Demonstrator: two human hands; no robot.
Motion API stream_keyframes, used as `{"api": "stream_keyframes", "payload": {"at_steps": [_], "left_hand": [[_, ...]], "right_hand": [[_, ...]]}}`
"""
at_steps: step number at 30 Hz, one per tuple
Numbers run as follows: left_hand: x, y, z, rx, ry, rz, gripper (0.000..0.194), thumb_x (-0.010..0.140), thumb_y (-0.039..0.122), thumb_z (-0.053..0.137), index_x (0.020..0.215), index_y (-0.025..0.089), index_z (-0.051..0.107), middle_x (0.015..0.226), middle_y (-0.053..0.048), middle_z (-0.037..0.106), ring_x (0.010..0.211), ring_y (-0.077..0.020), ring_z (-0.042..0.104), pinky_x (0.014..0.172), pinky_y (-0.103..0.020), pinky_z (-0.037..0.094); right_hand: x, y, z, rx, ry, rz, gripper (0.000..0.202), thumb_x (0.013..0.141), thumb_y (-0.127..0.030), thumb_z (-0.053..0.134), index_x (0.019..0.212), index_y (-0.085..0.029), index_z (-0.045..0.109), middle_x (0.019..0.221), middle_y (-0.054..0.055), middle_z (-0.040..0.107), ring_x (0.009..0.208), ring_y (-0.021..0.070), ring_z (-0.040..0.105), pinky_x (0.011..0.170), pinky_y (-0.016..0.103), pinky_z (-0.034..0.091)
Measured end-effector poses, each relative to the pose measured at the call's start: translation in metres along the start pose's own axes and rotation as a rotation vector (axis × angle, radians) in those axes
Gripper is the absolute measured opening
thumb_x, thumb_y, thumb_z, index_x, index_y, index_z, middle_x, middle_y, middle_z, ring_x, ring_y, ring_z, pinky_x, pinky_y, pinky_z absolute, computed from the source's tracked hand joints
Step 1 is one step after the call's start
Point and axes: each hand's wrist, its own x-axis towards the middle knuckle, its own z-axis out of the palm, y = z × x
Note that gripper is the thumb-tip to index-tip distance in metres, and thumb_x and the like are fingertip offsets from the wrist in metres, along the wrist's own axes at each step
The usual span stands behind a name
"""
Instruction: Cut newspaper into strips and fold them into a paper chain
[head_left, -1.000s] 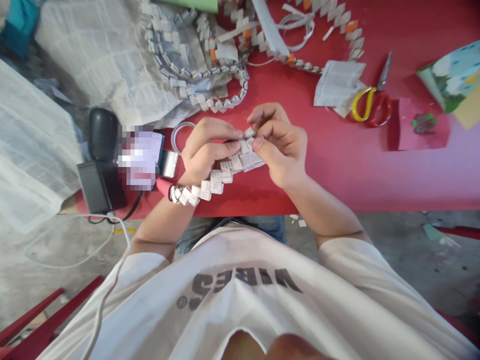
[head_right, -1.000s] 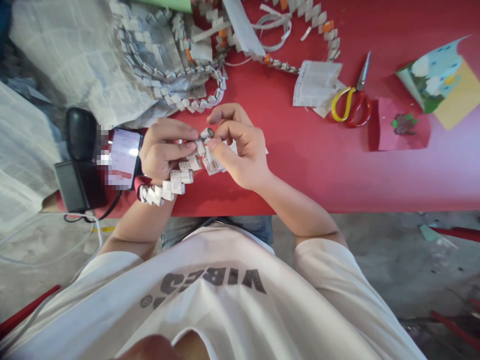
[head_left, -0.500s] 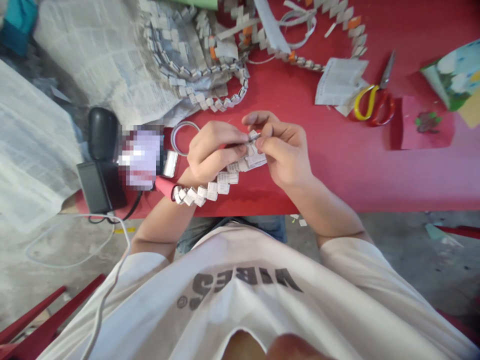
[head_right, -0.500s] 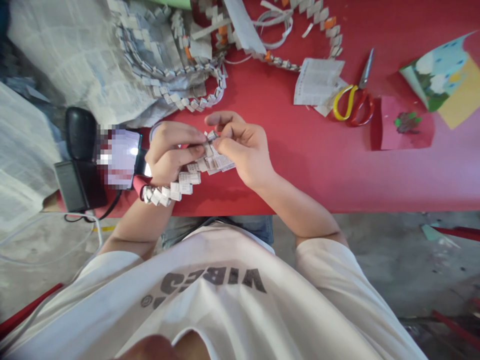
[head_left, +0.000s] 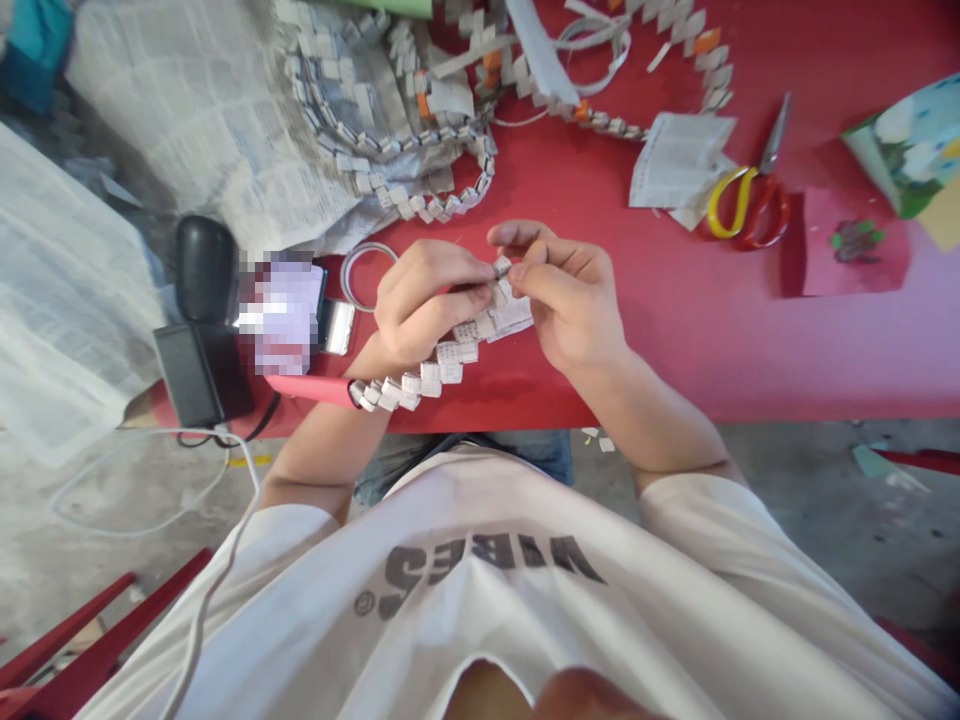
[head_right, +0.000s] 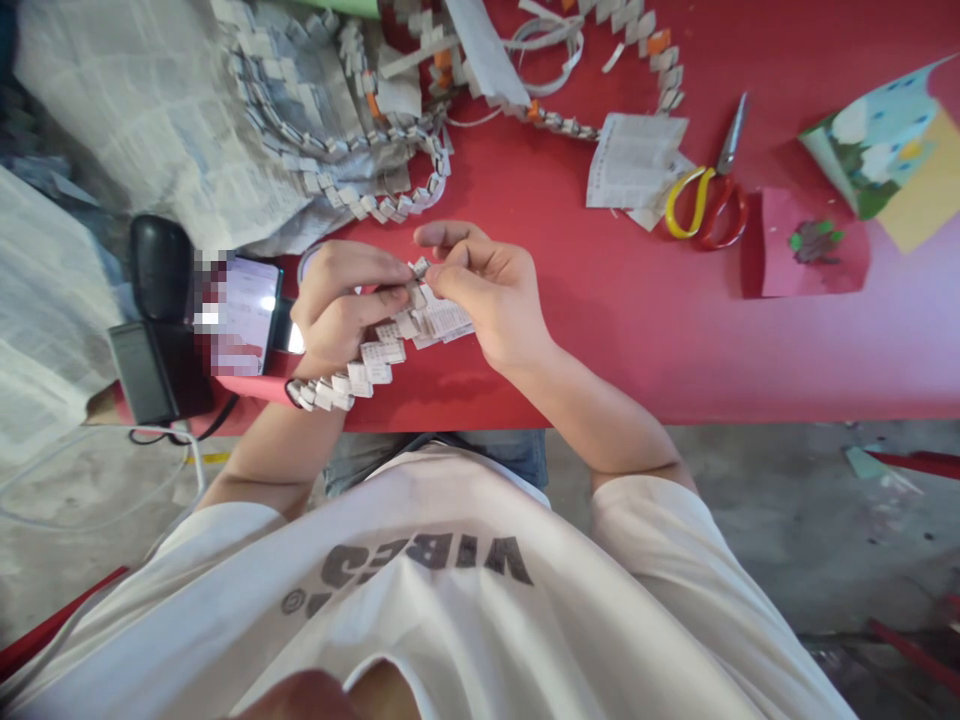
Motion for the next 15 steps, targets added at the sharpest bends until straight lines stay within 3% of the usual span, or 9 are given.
{"api": "stream_keyframes", "payload": {"at_steps": [8, 15], "left_hand": [[-0.003, -0.003, 0.001, 0.007, -0.031, -0.032, 0.006, 0.103, 0.032, 0.07, 0.104, 0.035, 0.075, 0.111, 0.002, 0.084, 0.091, -0.0229, 0.081, 0.07, -0.04, 0.067], [-0.002, -0.012, 0.006, 0.055, 0.093, 0.074, 0.014, 0.107, 0.042, 0.068, 0.097, 0.032, 0.072, 0.101, 0.0, 0.083, 0.08, -0.0204, 0.079, 0.062, -0.037, 0.064]], "right_hand": [[-0.001, 0.002, -0.002, -0.061, 0.02, -0.037, 0.046, 0.101, -0.057, 0.074, 0.074, -0.021, 0.063, 0.104, 0.004, 0.07, 0.107, 0.0194, 0.074, 0.101, 0.044, 0.063], [0.003, 0.001, -0.004, -0.07, 0.035, -0.065, 0.039, 0.092, -0.059, 0.084, 0.081, -0.022, 0.073, 0.106, 0.003, 0.076, 0.101, 0.0174, 0.076, 0.088, 0.036, 0.063]]}}
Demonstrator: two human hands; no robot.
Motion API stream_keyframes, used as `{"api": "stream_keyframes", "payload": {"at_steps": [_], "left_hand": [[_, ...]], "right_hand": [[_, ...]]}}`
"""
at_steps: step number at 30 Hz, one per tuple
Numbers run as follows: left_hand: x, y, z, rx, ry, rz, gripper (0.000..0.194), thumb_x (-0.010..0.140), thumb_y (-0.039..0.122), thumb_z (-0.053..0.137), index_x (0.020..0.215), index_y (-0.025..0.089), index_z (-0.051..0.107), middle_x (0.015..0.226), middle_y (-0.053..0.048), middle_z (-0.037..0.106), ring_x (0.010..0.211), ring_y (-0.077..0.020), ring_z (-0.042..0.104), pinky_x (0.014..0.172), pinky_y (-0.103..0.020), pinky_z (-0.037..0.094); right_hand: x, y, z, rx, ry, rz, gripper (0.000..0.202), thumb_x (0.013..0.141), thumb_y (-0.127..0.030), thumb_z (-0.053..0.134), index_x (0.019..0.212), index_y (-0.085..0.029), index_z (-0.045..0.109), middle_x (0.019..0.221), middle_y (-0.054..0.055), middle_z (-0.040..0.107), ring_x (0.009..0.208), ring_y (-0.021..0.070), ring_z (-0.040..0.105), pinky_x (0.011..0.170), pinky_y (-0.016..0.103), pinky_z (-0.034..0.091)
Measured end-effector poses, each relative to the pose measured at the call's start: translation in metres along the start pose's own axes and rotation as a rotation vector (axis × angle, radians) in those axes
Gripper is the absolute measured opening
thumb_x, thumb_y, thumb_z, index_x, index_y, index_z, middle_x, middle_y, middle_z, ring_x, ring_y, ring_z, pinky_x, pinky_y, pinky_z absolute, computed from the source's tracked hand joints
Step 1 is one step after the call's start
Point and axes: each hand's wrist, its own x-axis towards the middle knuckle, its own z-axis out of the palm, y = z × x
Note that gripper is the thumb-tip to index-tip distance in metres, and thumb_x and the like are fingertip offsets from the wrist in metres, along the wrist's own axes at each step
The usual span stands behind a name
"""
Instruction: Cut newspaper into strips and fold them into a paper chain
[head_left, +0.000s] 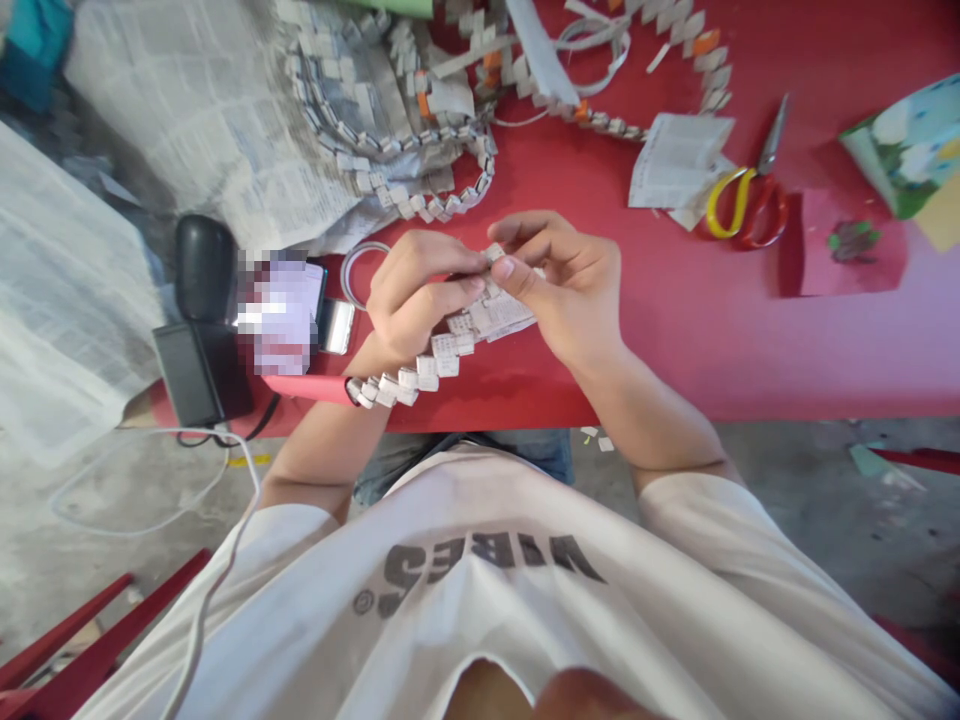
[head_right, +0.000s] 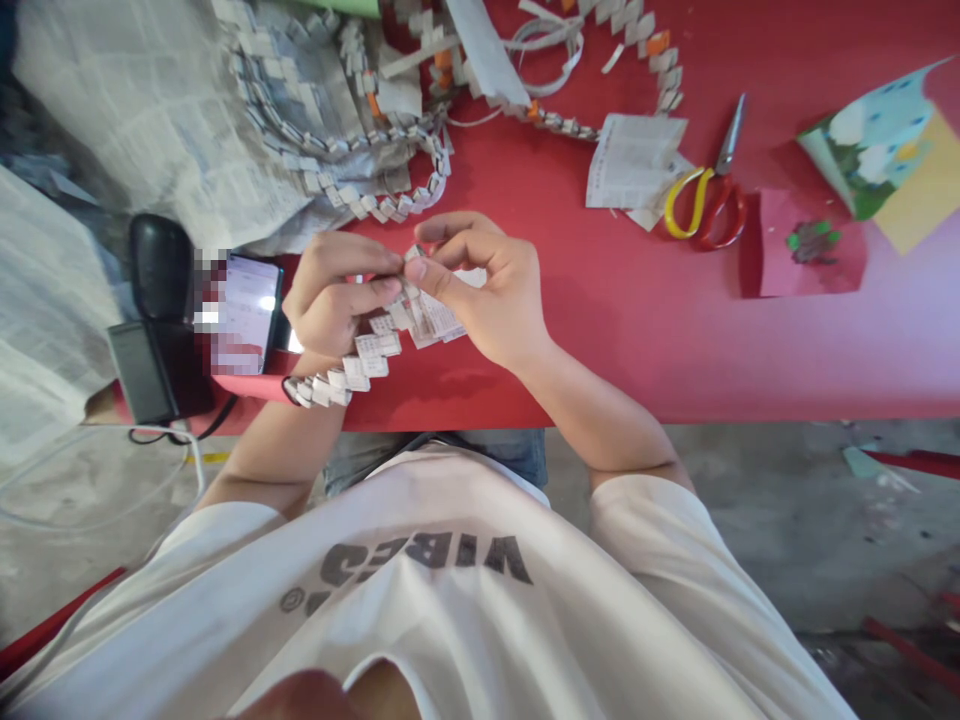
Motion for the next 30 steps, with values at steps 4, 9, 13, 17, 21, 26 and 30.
{"api": "stream_keyframes", "payload": {"at_steps": [4, 9, 13, 17, 21, 26, 30], "left_hand": [[0.003, 0.003, 0.002, 0.067, 0.057, -0.141, 0.009, 0.104, 0.04, 0.073, 0.098, 0.035, 0.069, 0.098, 0.002, 0.081, 0.08, -0.021, 0.078, 0.068, -0.04, 0.064], [0.009, 0.012, 0.001, 0.157, 0.08, -0.267, 0.018, 0.108, 0.049, 0.066, 0.098, 0.034, 0.063, 0.094, -0.003, 0.079, 0.082, -0.0221, 0.077, 0.073, -0.043, 0.064], [0.01, 0.011, 0.002, 0.118, 0.049, -0.224, 0.022, 0.108, 0.053, 0.065, 0.098, 0.033, 0.064, 0.093, -0.002, 0.079, 0.079, -0.0206, 0.078, 0.068, -0.041, 0.065], [0.014, 0.01, 0.006, -0.041, 0.143, -0.147, 0.016, 0.102, 0.037, 0.076, 0.095, 0.024, 0.07, 0.096, -0.003, 0.082, 0.08, -0.0175, 0.078, 0.068, -0.036, 0.064], [0.014, 0.01, 0.007, -0.069, 0.104, -0.171, 0.018, 0.105, 0.038, 0.076, 0.096, 0.024, 0.069, 0.099, -0.001, 0.08, 0.084, -0.0156, 0.077, 0.069, -0.034, 0.061], [0.008, 0.007, 0.004, -0.118, 0.059, -0.167, 0.024, 0.105, 0.048, 0.074, 0.101, 0.024, 0.07, 0.102, -0.004, 0.079, 0.087, -0.0165, 0.076, 0.073, -0.036, 0.06], [0.004, 0.004, 0.002, -0.153, -0.013, -0.156, 0.024, 0.103, 0.048, 0.077, 0.103, 0.024, 0.072, 0.104, -0.005, 0.08, 0.087, -0.0186, 0.077, 0.071, -0.036, 0.061]], "right_hand": [[0.007, -0.001, -0.008, 0.06, -0.029, -0.056, 0.034, 0.096, -0.059, 0.081, 0.098, -0.025, 0.077, 0.122, 0.003, 0.077, 0.094, 0.0148, 0.076, 0.079, 0.032, 0.063], [0.012, 0.002, -0.014, -0.222, -0.07, -0.213, 0.04, 0.096, -0.068, 0.075, 0.107, -0.029, 0.076, 0.136, 0.008, 0.068, 0.121, 0.0251, 0.072, 0.092, 0.041, 0.066], [0.014, 0.014, -0.014, -0.346, 0.001, -0.468, 0.041, 0.096, -0.063, 0.078, 0.123, -0.033, 0.075, 0.134, 0.01, 0.069, 0.115, 0.0264, 0.07, 0.092, 0.046, 0.065], [0.018, 0.032, -0.022, -0.421, -0.099, -0.637, 0.034, 0.101, -0.059, 0.072, 0.125, -0.036, 0.078, 0.117, 0.006, 0.077, 0.104, 0.0249, 0.074, 0.097, 0.05, 0.061], [0.021, 0.041, -0.029, -0.398, -0.153, -0.426, 0.042, 0.095, -0.069, 0.075, 0.108, -0.03, 0.083, 0.102, 0.002, 0.079, 0.096, 0.0244, 0.077, 0.104, 0.056, 0.058], [0.021, 0.034, -0.029, -0.432, -0.082, -0.469, 0.041, 0.096, -0.069, 0.076, 0.101, -0.029, 0.084, 0.089, 0.0, 0.077, 0.085, 0.0203, 0.077, 0.092, 0.05, 0.06], [0.021, 0.022, -0.024, -0.581, -0.037, -0.725, 0.028, 0.107, -0.051, 0.066, 0.105, -0.028, 0.082, 0.089, 0.0, 0.079, 0.078, 0.0158, 0.075, 0.078, 0.04, 0.059]]}}
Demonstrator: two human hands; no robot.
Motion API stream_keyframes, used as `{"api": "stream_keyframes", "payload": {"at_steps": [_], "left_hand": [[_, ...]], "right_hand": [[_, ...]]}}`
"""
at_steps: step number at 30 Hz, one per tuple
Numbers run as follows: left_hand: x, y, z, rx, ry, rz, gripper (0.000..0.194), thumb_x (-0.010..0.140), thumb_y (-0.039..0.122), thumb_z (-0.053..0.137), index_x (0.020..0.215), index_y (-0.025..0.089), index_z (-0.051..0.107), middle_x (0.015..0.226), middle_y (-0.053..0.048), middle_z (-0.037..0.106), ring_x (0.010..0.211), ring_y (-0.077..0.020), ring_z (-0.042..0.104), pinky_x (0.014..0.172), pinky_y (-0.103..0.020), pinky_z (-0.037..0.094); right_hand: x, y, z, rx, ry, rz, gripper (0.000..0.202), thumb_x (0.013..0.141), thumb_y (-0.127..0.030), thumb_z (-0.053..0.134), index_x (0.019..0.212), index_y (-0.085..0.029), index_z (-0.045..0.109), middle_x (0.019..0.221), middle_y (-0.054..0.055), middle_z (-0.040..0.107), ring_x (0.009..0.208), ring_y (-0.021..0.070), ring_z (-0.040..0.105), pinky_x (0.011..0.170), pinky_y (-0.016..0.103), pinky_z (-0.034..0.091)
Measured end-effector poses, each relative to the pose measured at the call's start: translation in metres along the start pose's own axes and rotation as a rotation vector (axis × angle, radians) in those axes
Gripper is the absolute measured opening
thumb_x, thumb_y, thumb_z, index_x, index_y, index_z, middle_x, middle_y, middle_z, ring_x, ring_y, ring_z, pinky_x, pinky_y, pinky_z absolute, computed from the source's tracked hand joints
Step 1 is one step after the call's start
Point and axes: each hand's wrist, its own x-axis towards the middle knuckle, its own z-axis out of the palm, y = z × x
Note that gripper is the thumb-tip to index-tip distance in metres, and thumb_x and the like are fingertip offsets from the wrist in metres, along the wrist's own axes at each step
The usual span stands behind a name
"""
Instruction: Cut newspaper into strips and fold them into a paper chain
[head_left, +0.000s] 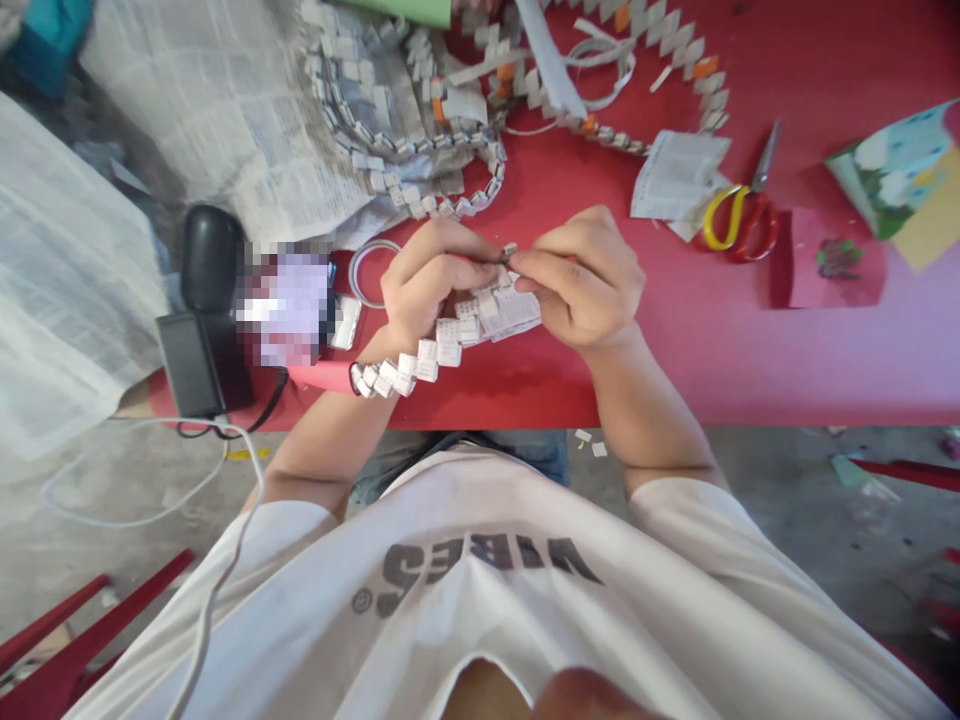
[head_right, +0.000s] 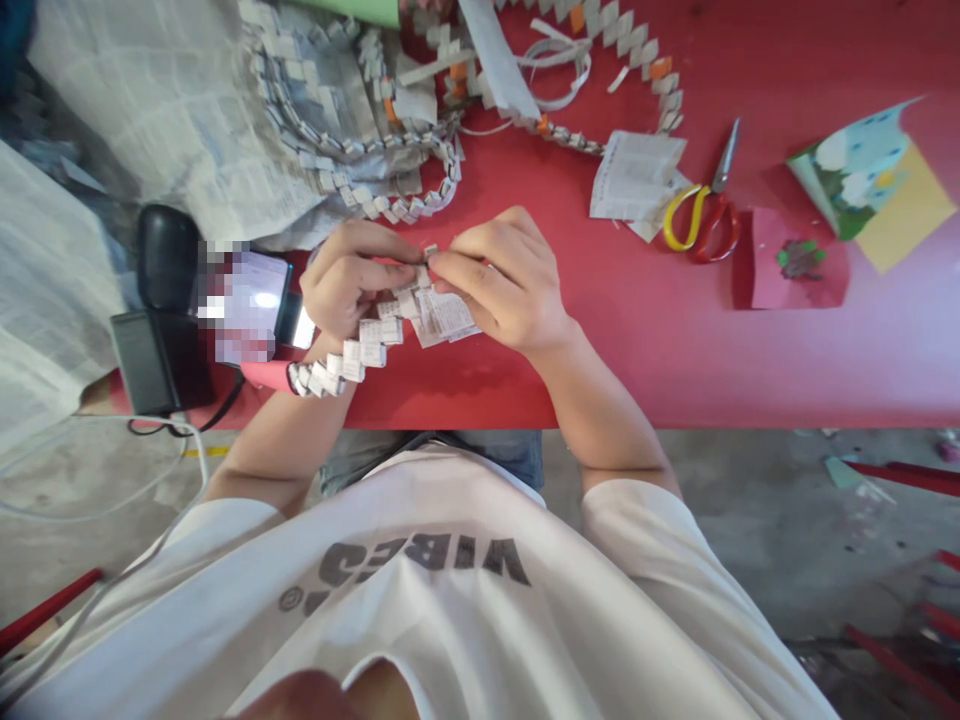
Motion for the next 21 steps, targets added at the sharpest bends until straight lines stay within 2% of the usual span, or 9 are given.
{"api": "stream_keyframes", "payload": {"at_steps": [3, 5, 9, 12, 14, 17, 21], "left_hand": [[-0.001, -0.001, -0.001, -0.004, -0.023, -0.004, 0.03, 0.101, 0.058, 0.077, 0.105, 0.029, 0.072, 0.106, -0.002, 0.08, 0.085, -0.0176, 0.078, 0.069, -0.035, 0.061], [-0.001, -0.002, -0.001, -0.01, -0.03, -0.032, 0.033, 0.099, 0.061, 0.078, 0.105, 0.03, 0.072, 0.106, -0.001, 0.08, 0.086, -0.018, 0.078, 0.07, -0.035, 0.061], [-0.001, -0.003, 0.001, -0.029, -0.009, 0.018, 0.033, 0.099, 0.052, 0.081, 0.101, 0.02, 0.073, 0.101, -0.009, 0.079, 0.086, -0.019, 0.078, 0.069, -0.035, 0.06], [0.001, -0.003, 0.004, -0.058, 0.006, 0.074, 0.036, 0.097, 0.049, 0.083, 0.099, 0.014, 0.074, 0.099, -0.013, 0.079, 0.085, -0.0193, 0.077, 0.069, -0.032, 0.061], [0.002, -0.002, 0.006, -0.073, 0.012, 0.063, 0.036, 0.098, 0.048, 0.083, 0.098, 0.012, 0.074, 0.097, -0.013, 0.078, 0.084, -0.0184, 0.077, 0.069, -0.031, 0.06], [0.002, -0.001, 0.008, -0.078, 0.022, 0.036, 0.038, 0.097, 0.05, 0.083, 0.097, 0.013, 0.074, 0.096, -0.012, 0.078, 0.083, -0.0162, 0.077, 0.068, -0.027, 0.059], [0.001, 0.001, 0.008, -0.066, 0.027, 0.012, 0.036, 0.097, 0.049, 0.083, 0.098, 0.014, 0.075, 0.097, -0.012, 0.079, 0.083, -0.0154, 0.076, 0.067, -0.027, 0.057]], "right_hand": [[0.008, -0.006, -0.002, -0.02, 0.08, -0.149, 0.014, 0.106, -0.035, 0.071, 0.112, -0.027, 0.08, 0.091, -0.001, 0.08, 0.076, 0.014, 0.074, 0.071, 0.035, 0.056], [0.012, -0.008, -0.004, 0.02, 0.113, -0.15, 0.014, 0.103, -0.031, 0.074, 0.115, -0.026, 0.08, 0.092, 0.0, 0.079, 0.075, 0.0147, 0.073, 0.068, 0.034, 0.056], [0.011, -0.007, -0.003, 0.085, 0.136, -0.092, 0.015, 0.099, -0.023, 0.077, 0.113, -0.027, 0.081, 0.093, 0.0, 0.079, 0.075, 0.0155, 0.072, 0.067, 0.033, 0.057], [0.008, -0.007, -0.002, 0.093, 0.089, -0.048, 0.02, 0.105, -0.027, 0.069, 0.12, -0.032, 0.081, 0.095, -0.001, 0.077, 0.079, 0.015, 0.074, 0.07, 0.033, 0.059], [0.007, -0.008, -0.004, 0.123, 0.047, 0.012, 0.021, 0.107, -0.03, 0.065, 0.121, -0.031, 0.081, 0.097, 0.0, 0.077, 0.082, 0.0162, 0.075, 0.072, 0.035, 0.061], [0.008, -0.011, -0.009, 0.187, -0.05, 0.172, 0.018, 0.107, -0.034, 0.064, 0.115, -0.032, 0.08, 0.099, 0.003, 0.077, 0.088, 0.0198, 0.073, 0.078, 0.039, 0.064], [0.008, -0.014, -0.014, 0.172, -0.17, 0.358, 0.022, 0.106, -0.05, 0.064, 0.108, -0.036, 0.081, 0.102, 0.006, 0.079, 0.094, 0.025, 0.073, 0.086, 0.046, 0.065]]}}
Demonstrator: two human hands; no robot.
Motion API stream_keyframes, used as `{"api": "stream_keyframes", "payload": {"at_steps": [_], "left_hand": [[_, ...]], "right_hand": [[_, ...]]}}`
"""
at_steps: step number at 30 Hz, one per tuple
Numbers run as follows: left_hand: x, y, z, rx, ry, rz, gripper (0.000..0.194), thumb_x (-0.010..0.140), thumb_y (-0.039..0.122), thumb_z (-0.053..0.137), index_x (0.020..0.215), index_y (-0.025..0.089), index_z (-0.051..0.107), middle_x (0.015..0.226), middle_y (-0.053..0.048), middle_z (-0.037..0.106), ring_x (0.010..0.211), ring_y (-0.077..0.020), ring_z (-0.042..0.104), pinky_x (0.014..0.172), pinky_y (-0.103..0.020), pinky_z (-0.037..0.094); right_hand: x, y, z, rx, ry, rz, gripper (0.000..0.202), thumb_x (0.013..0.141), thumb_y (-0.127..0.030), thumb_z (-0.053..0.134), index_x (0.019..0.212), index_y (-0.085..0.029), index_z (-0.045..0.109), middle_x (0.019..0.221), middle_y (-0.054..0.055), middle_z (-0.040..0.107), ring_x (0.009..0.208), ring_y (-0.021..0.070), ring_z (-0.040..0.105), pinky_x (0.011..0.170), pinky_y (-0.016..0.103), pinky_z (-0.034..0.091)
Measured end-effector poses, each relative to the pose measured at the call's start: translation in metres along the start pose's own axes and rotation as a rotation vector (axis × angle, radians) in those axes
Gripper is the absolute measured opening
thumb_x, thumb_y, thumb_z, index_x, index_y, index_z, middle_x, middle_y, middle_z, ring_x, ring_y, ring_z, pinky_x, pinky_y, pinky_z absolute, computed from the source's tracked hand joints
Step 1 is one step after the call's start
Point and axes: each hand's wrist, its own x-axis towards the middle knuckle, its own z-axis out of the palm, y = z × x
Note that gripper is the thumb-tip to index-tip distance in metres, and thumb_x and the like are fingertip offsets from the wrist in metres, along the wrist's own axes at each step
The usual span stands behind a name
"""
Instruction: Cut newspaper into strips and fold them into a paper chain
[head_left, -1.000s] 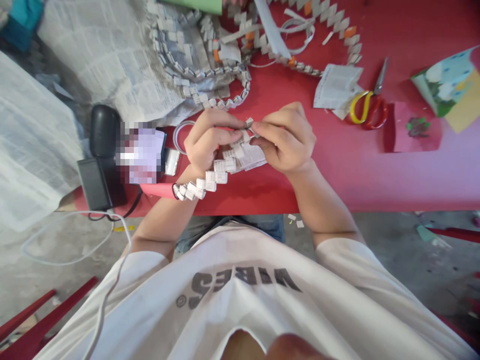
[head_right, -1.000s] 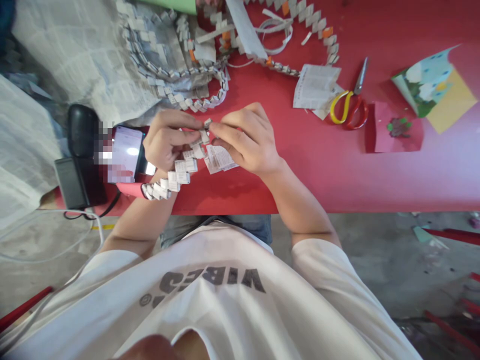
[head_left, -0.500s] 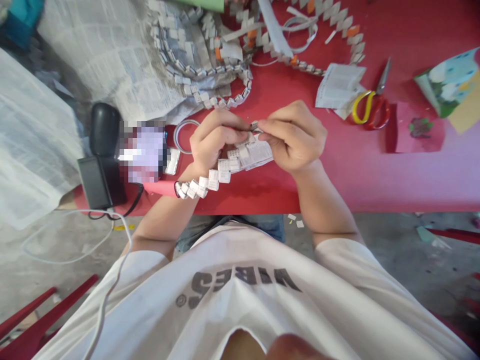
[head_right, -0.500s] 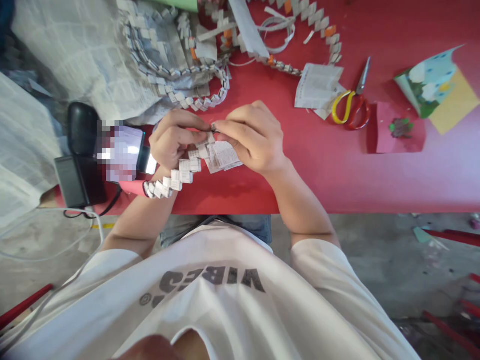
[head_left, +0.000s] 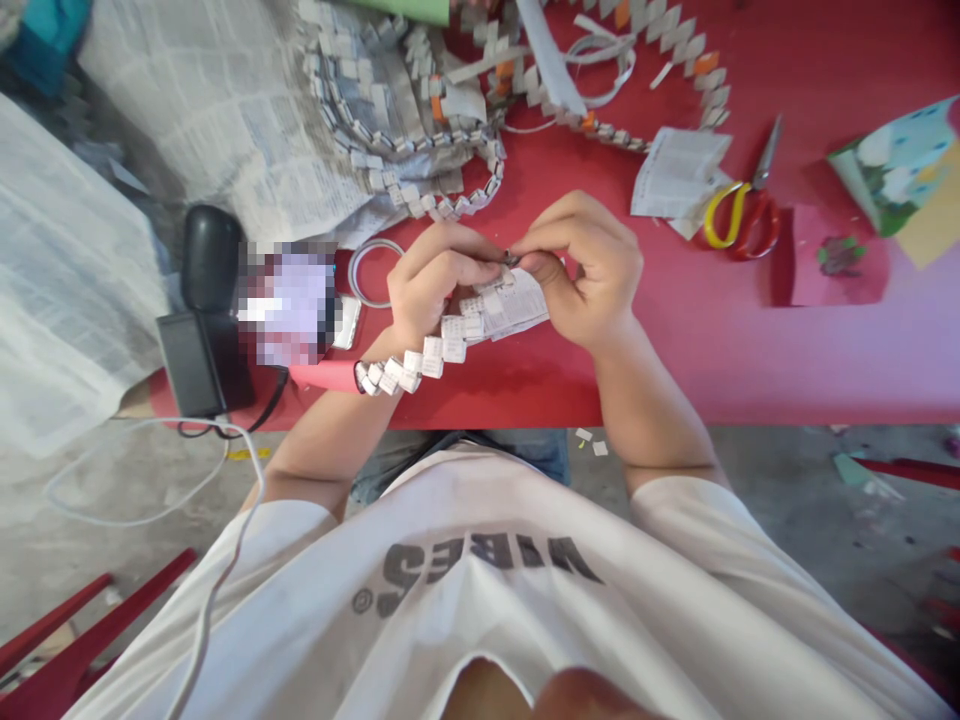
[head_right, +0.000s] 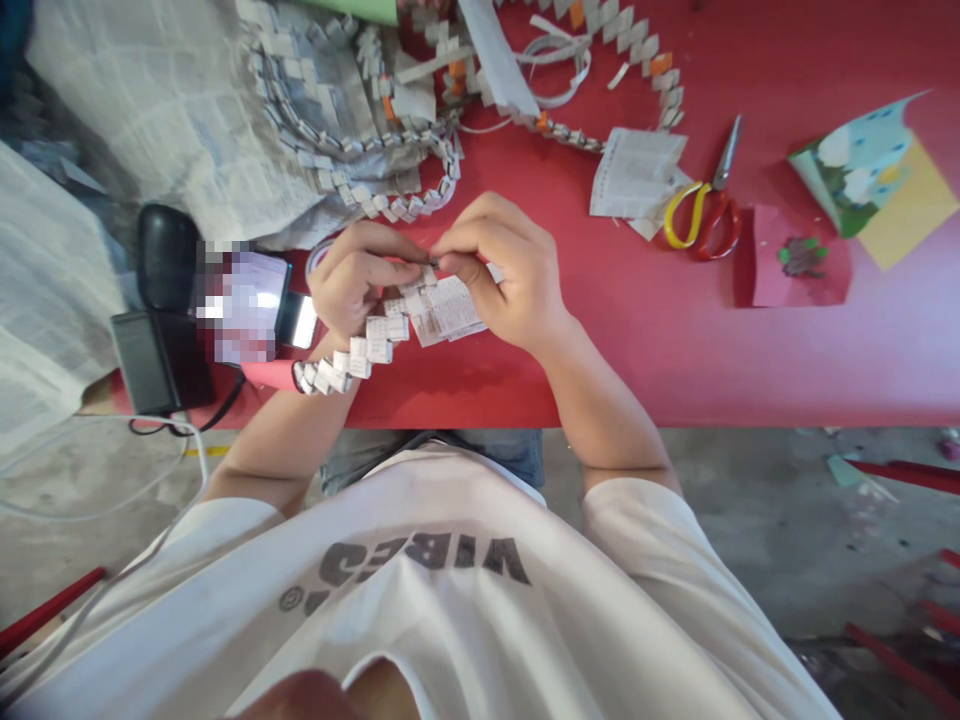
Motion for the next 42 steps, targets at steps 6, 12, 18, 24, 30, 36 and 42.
{"api": "stream_keyframes", "payload": {"at_steps": [6, 12, 18, 24, 30, 36, 42], "left_hand": [[0.002, -0.003, 0.0, 0.047, 0.034, 0.004, 0.037, 0.096, 0.052, 0.083, 0.095, 0.016, 0.075, 0.095, -0.01, 0.079, 0.079, -0.0155, 0.074, 0.064, -0.03, 0.057], [-0.002, -0.007, 0.001, 0.049, 0.031, 0.032, 0.039, 0.094, 0.06, 0.082, 0.1, 0.022, 0.075, 0.095, -0.008, 0.079, 0.077, -0.0164, 0.074, 0.057, -0.031, 0.057], [0.002, -0.002, 0.0, 0.052, 0.01, 0.02, 0.04, 0.098, 0.058, 0.079, 0.099, 0.019, 0.072, 0.098, -0.007, 0.079, 0.081, -0.014, 0.076, 0.062, -0.026, 0.058], [0.0, -0.005, 0.0, 0.054, 0.007, 0.015, 0.038, 0.097, 0.057, 0.081, 0.101, 0.021, 0.073, 0.097, -0.006, 0.079, 0.08, -0.0151, 0.076, 0.063, -0.029, 0.059], [-0.009, -0.021, 0.006, 0.01, 0.096, 0.107, 0.048, 0.089, 0.075, 0.079, 0.106, 0.03, 0.075, 0.093, -0.004, 0.081, 0.069, -0.0168, 0.073, 0.048, -0.034, 0.052], [-0.026, -0.01, 0.003, 0.071, 0.019, -0.315, 0.055, 0.088, 0.086, 0.07, 0.082, 0.032, 0.069, 0.087, -0.005, 0.077, 0.077, -0.0231, 0.073, 0.068, -0.045, 0.06], [-0.022, -0.003, 0.007, 0.026, 0.087, -0.298, 0.042, 0.094, 0.076, 0.071, 0.086, 0.035, 0.071, 0.086, -0.005, 0.075, 0.075, -0.0236, 0.07, 0.067, -0.046, 0.056]], "right_hand": [[0.001, 0.0, 0.004, 0.039, 0.041, -0.008, 0.012, 0.101, -0.046, 0.075, 0.101, -0.037, 0.083, 0.097, 0.003, 0.081, 0.087, 0.0238, 0.074, 0.085, 0.047, 0.064], [0.006, -0.003, 0.005, 0.145, 0.114, -0.125, 0.007, 0.101, -0.036, 0.077, 0.102, -0.033, 0.083, 0.091, 0.001, 0.079, 0.082, 0.0194, 0.073, 0.076, 0.041, 0.061], [0.007, 0.005, 0.006, 0.206, 0.093, -0.015, 0.022, 0.096, -0.052, 0.082, 0.109, -0.034, 0.083, 0.111, 0.001, 0.078, 0.09, 0.0181, 0.074, 0.083, 0.04, 0.067], [0.007, 0.004, 0.005, 0.33, 0.024, 0.008, 0.013, 0.098, -0.04, 0.081, 0.11, -0.036, 0.086, 0.105, 0.0, 0.081, 0.1, 0.0197, 0.077, 0.087, 0.04, 0.067], [0.002, -0.003, 0.009, 0.227, 0.04, 0.096, 0.019, 0.098, -0.053, 0.077, 0.1, -0.035, 0.084, 0.107, 0.002, 0.08, 0.1, 0.0223, 0.077, 0.093, 0.045, 0.067], [0.0, 0.01, 0.03, 0.431, 0.031, 0.221, 0.05, 0.091, -0.075, 0.075, 0.088, -0.025, 0.074, 0.099, 0.003, 0.074, 0.091, 0.0185, 0.074, 0.084, 0.04, 0.065], [-0.002, 0.012, 0.042, 0.684, -0.063, 0.367, 0.054, 0.09, -0.077, 0.075, 0.098, -0.025, 0.065, 0.102, 0.003, 0.076, 0.091, 0.018, 0.074, 0.079, 0.036, 0.064]]}}
